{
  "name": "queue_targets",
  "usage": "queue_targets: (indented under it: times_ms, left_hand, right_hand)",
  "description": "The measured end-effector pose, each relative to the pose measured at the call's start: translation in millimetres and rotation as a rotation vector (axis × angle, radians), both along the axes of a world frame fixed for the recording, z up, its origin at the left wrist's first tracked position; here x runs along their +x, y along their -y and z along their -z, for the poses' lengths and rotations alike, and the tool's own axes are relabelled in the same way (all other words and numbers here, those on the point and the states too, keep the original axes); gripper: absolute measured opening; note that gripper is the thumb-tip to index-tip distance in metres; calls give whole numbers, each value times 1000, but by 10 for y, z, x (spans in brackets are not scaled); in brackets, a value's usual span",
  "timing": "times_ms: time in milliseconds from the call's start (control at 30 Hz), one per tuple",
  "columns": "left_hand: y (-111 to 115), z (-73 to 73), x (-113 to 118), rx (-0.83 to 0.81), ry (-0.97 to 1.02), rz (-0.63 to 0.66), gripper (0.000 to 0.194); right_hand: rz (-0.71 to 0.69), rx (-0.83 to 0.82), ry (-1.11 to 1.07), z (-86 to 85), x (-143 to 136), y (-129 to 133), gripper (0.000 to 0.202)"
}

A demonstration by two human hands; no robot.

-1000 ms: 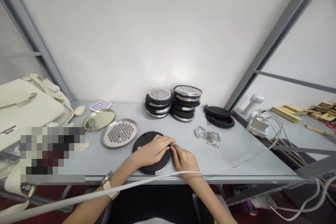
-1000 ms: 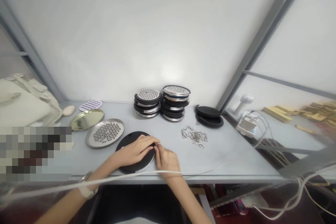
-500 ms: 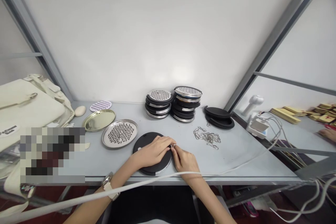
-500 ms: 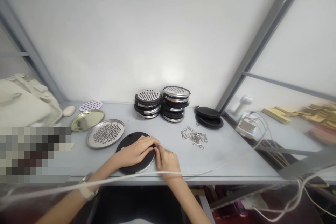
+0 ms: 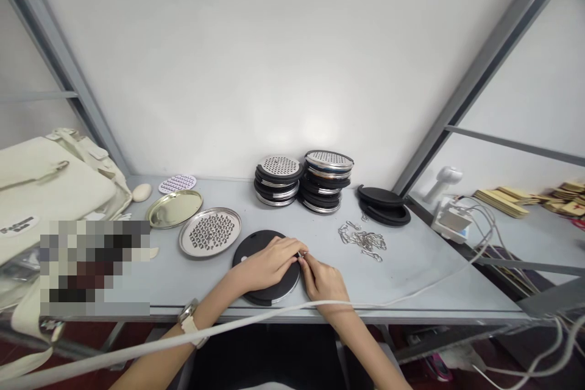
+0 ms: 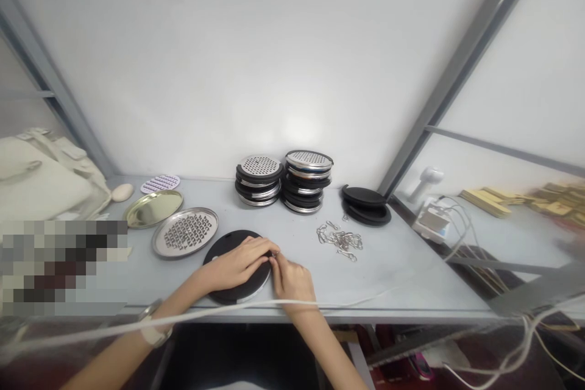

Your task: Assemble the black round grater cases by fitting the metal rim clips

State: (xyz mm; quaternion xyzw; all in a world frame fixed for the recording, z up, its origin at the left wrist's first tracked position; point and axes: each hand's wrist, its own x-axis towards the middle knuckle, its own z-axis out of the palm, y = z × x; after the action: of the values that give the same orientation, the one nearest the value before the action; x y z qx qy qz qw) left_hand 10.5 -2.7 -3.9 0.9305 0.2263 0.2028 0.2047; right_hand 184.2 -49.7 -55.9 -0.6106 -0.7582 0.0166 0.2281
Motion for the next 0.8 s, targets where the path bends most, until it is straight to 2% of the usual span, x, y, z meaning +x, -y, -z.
queue_targets:
  times_ms: [800]
  left_hand:
    - [2,-10,1,9,-7,2,25]
  right_hand:
    - [6,-9,-2,30,0,-15,39]
